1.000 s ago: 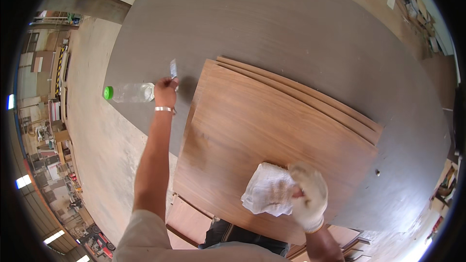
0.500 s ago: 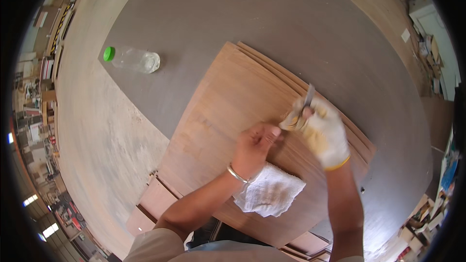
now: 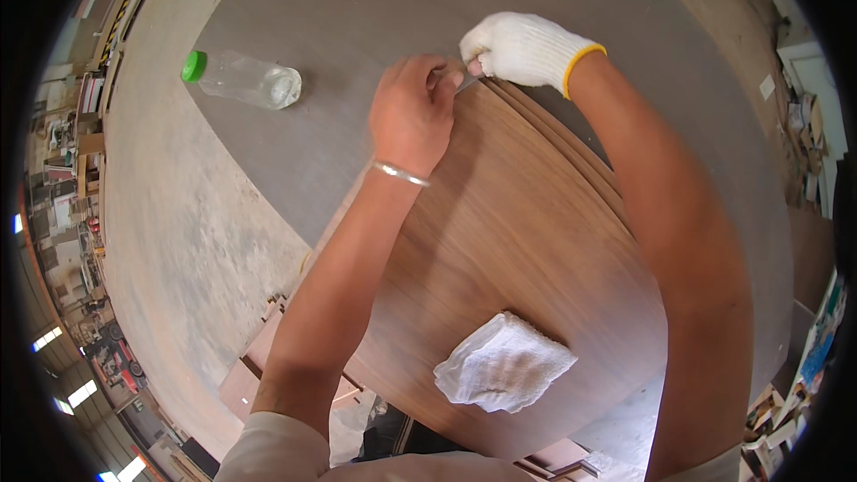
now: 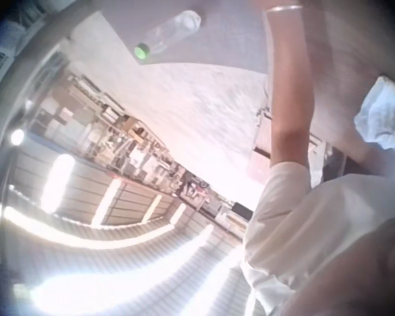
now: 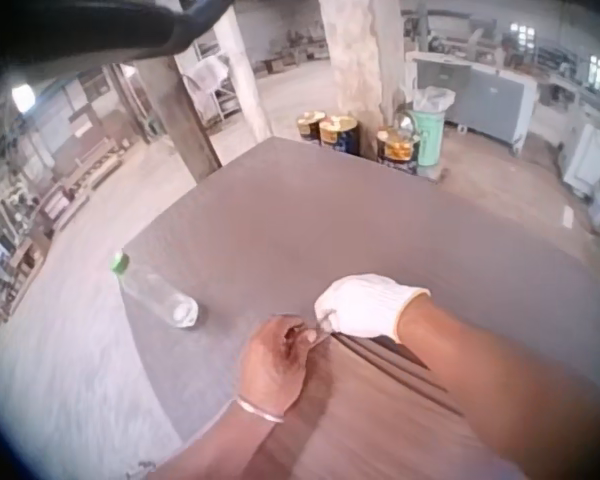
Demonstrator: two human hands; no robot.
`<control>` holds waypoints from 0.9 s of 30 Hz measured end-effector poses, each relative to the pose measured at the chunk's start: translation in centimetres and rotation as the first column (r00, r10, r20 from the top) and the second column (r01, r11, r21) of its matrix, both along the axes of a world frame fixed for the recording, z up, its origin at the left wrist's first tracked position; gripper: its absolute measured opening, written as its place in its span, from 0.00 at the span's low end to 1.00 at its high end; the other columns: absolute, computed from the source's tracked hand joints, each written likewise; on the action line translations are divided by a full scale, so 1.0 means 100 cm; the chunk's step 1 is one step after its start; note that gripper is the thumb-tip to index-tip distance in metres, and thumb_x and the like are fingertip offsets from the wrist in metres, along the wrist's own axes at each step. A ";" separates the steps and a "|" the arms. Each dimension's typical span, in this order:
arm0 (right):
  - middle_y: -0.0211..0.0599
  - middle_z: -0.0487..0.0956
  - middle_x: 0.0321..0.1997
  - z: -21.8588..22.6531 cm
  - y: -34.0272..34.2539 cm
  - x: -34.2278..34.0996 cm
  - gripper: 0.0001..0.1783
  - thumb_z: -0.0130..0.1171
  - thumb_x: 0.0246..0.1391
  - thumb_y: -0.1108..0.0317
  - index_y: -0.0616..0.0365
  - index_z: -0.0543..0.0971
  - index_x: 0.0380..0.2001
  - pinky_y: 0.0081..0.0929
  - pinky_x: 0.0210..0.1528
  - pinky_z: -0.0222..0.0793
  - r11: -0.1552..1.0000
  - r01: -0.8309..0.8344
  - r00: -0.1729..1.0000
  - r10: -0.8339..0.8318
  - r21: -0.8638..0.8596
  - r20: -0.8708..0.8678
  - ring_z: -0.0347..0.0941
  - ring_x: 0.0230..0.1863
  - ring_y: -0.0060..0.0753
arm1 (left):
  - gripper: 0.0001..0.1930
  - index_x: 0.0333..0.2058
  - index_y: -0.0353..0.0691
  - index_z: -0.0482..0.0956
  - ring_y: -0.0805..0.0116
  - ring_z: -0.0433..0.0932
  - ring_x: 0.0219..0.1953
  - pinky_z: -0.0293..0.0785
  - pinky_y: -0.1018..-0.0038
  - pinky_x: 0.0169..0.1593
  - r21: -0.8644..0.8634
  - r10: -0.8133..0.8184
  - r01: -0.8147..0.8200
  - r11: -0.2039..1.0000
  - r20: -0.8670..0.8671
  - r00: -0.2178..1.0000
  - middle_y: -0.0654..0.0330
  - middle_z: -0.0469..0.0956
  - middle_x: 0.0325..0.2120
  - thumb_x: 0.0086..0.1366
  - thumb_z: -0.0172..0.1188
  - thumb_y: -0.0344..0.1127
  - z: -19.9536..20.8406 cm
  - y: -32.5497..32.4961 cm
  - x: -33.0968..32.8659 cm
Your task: The person cleans a wooden panel by scraping residue with a utility knife and wiping the surface with a cloth. They repeatedly apply liquid from a plastic bottle to the cloth and wipe the panel, then move to another panel and repeat the process.
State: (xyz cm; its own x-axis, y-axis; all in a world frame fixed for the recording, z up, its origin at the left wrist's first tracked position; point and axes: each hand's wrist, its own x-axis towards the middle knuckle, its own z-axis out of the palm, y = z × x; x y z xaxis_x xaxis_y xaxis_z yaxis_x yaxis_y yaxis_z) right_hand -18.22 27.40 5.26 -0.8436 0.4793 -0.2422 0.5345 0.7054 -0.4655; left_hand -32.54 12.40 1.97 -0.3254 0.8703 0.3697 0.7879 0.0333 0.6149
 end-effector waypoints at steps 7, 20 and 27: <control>0.41 0.82 0.41 0.002 0.003 -0.013 0.12 0.61 0.60 0.59 0.52 0.86 0.40 0.47 0.46 0.73 0.997 -0.019 0.999 0.022 -0.078 0.047 0.78 0.44 0.48 | 0.08 0.30 0.36 0.82 0.53 0.77 0.33 0.72 0.59 0.37 -0.109 0.045 -0.051 0.993 -0.061 0.997 0.55 0.79 0.28 0.63 0.71 0.32 -0.008 0.012 0.008; 0.42 0.80 0.31 -0.025 -0.013 0.033 0.11 0.59 0.63 0.58 0.52 0.84 0.35 0.49 0.38 0.72 0.999 0.017 0.991 -0.022 -0.038 -0.132 0.76 0.35 0.49 | 0.10 0.28 0.38 0.74 0.50 0.74 0.35 0.70 0.55 0.40 -0.038 -0.013 -0.002 0.999 -0.390 0.921 0.57 0.76 0.29 0.61 0.69 0.27 -0.002 -0.003 0.053; 0.30 0.82 0.32 -0.040 -0.040 0.092 0.05 0.62 0.56 0.70 0.51 0.79 0.26 0.44 0.38 0.74 0.993 -0.045 0.976 0.066 0.105 -0.206 0.78 0.40 0.42 | 0.11 0.28 0.39 0.72 0.48 0.74 0.35 0.70 0.54 0.39 -0.114 -0.103 0.064 0.991 -0.380 0.919 0.55 0.76 0.29 0.62 0.69 0.28 0.001 -0.031 0.105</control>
